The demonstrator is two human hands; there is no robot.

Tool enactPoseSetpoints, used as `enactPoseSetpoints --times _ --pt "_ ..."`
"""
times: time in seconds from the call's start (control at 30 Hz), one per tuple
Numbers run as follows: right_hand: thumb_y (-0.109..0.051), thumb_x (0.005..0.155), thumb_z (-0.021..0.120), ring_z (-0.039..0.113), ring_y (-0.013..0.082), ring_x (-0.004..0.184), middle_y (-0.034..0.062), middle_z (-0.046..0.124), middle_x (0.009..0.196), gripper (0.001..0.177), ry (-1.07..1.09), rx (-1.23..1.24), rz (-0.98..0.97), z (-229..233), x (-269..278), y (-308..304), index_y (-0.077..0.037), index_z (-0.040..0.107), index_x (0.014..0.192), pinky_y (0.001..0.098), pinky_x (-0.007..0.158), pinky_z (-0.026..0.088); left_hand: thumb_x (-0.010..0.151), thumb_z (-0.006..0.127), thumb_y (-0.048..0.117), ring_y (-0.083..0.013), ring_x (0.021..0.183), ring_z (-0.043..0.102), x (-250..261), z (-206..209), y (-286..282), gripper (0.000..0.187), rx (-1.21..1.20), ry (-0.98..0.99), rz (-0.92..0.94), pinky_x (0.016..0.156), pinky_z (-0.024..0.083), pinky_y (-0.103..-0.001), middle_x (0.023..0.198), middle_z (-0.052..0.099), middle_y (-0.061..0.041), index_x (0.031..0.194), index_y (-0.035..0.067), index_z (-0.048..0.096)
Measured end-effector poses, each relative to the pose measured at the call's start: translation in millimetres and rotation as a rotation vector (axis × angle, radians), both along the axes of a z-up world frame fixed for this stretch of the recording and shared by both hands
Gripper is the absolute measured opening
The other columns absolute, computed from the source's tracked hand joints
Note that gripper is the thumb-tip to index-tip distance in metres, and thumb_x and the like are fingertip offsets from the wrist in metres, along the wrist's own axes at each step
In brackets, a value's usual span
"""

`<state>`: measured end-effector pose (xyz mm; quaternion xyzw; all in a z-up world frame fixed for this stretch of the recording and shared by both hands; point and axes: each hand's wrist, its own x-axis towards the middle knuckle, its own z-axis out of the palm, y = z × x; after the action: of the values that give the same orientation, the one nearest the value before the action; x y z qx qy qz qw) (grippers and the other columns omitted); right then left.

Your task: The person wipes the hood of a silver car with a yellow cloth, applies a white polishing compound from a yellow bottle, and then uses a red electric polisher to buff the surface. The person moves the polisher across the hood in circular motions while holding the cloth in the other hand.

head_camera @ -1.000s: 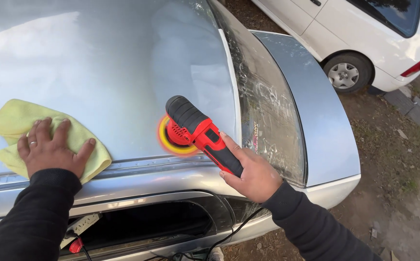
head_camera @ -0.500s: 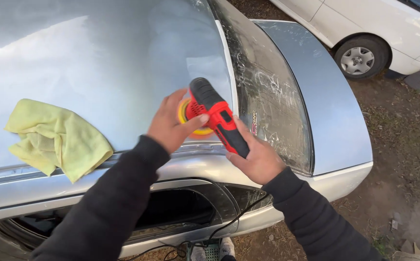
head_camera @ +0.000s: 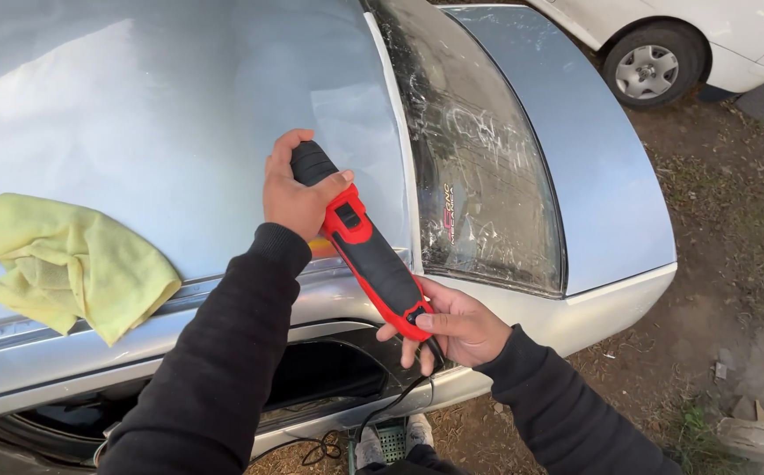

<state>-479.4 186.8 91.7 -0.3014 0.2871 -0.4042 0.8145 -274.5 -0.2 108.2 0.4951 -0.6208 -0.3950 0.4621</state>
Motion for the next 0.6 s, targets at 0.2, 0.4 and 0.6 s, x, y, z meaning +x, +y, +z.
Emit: enactPoseSetpoints --times 0.2,0.4,0.6 --pt "-0.016 0.096 0.067 0.064 0.0140 0.051 0.0185 0.072 0.087 0.060 0.331 -0.003 -0.015 -8 12 13 0.001 0.039 0.146 0.0250 0.041 0.048 0.078 0.083 0.017 -0.0227 0.102 0.061 7 -5 13 0.064 -0.001 0.044 -0.032 0.090 0.057 -0.035 0.118 0.050 -0.011 0.135 0.013 0.052" --pt "-0.024 0.093 0.073 0.054 0.0112 0.036 0.0117 0.068 0.063 0.045 0.583 0.149 -0.103 -13 36 23 0.006 0.057 0.123 0.0255 0.033 0.041 0.078 0.085 0.014 -0.0217 0.103 0.061 11 -11 19 0.066 -0.071 0.014 -0.080 0.091 0.056 -0.036 0.118 0.052 -0.011 0.135 0.012 0.052" --pt "-0.034 0.100 0.062 0.050 0.0090 0.037 0.0146 0.070 0.071 0.051 0.542 0.072 -0.143 -6 56 17 0.007 0.054 0.130 0.0239 0.035 0.039 0.081 0.079 0.007 -0.0166 0.082 0.068 33 -2 12 0.061 0.095 0.272 -0.208 0.077 0.061 -0.031 0.096 0.065 -0.006 0.134 0.012 0.050"
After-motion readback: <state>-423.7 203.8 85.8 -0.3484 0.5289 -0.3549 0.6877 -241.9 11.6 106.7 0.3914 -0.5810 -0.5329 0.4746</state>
